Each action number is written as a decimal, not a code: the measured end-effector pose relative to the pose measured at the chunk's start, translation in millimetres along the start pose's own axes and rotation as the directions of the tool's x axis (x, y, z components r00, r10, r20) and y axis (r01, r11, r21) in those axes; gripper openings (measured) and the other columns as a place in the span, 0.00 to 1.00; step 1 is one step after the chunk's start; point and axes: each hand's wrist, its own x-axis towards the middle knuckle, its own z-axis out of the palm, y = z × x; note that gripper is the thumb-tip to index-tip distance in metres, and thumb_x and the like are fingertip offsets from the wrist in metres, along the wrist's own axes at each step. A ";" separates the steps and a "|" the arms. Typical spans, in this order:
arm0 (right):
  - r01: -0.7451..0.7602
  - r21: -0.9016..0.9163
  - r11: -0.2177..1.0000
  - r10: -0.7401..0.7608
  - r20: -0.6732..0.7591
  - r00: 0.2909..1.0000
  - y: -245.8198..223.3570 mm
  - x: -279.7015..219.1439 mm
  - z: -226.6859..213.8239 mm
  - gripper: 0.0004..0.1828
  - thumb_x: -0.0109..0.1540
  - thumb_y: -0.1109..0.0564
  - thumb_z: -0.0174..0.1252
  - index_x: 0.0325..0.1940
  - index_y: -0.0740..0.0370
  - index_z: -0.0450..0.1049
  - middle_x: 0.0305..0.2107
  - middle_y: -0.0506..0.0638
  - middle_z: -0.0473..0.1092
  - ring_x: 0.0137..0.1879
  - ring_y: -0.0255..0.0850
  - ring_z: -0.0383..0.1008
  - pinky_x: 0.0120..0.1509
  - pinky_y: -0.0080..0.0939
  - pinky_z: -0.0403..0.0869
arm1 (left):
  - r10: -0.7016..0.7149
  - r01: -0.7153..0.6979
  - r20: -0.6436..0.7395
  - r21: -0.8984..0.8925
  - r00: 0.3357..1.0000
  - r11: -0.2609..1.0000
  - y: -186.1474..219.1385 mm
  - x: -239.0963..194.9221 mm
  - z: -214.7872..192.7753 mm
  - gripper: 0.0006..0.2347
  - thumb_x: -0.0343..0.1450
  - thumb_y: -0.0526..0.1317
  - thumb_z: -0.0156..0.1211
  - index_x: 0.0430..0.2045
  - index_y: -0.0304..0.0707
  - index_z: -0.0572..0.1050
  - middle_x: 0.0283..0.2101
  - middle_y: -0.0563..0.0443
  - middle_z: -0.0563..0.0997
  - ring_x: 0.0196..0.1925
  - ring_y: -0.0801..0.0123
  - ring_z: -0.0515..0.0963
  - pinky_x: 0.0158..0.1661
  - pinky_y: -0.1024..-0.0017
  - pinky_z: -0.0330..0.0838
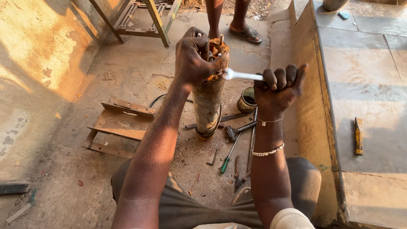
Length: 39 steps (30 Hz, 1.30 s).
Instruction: The person uses a wrench to tighten bolts on a cylindrical metal object, likely a submersible pump. They adjust the wrench and apply force to secure the bolts, with another person briefly visible nearby.
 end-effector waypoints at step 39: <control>0.250 -0.794 0.555 -0.170 0.186 0.968 67.8 -107.5 34.0 0.27 0.74 0.40 0.37 0.25 0.55 0.59 0.15 0.45 0.57 0.20 0.30 0.54 0.25 0.29 0.56 | 0.017 -0.010 -0.071 0.090 0.997 0.996 -4.1 -1.5 7.6 0.19 0.58 0.42 0.78 0.11 0.49 0.64 0.19 0.58 0.67 0.28 0.72 0.65 0.26 0.70 0.62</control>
